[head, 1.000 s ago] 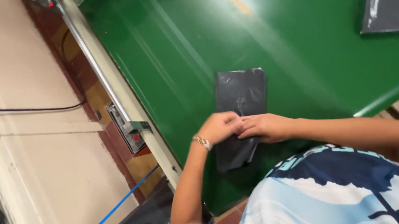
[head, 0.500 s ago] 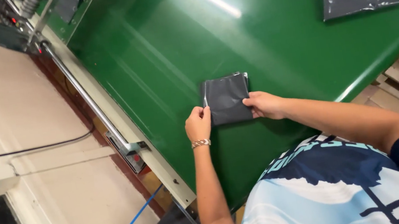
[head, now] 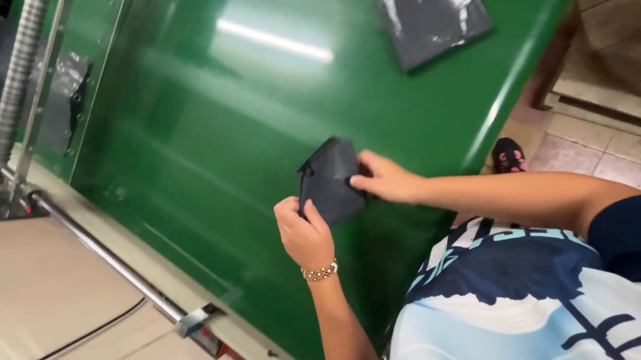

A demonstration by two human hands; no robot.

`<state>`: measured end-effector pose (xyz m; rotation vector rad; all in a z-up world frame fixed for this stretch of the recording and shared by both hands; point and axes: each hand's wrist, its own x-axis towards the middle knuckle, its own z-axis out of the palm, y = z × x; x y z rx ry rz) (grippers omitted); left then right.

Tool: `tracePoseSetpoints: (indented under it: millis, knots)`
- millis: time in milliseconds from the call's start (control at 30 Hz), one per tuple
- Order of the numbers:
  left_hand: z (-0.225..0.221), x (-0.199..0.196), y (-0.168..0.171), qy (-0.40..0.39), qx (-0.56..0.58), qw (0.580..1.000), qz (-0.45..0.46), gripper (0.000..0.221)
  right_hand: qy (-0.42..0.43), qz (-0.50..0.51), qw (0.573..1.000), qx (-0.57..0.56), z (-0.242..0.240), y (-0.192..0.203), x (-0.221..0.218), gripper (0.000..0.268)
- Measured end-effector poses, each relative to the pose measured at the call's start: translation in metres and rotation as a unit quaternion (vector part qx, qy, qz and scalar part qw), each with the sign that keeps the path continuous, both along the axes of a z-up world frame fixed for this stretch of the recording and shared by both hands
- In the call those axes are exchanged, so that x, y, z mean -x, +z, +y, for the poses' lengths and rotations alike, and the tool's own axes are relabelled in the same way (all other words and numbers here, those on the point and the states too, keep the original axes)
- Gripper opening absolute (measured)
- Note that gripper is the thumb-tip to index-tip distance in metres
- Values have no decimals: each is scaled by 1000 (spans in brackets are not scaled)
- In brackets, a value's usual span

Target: Picking up plastic bags from a conveyor belt, folding them into rectangles, and stacking them into a storage crate.

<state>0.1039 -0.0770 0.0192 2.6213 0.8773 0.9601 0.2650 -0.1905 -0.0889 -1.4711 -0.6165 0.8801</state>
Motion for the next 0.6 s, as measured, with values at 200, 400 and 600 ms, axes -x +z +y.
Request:
tracePoseSetpoints:
  millis: [200, 400, 600]
  knots:
    - [-47, -127, 16, -27, 47, 992, -111, 24, -99, -80, 981, -144, -68, 95, -116, 65]
    - [-67, -263, -33, 67, 138, 988, -35, 27, -200, -231, 951, -55, -96, 61, -246, 65]
    - [-68, -334, -66, 94, 188, 975, 67, 31, -176, -267, 947, 37, -94, 15, -322, 69]
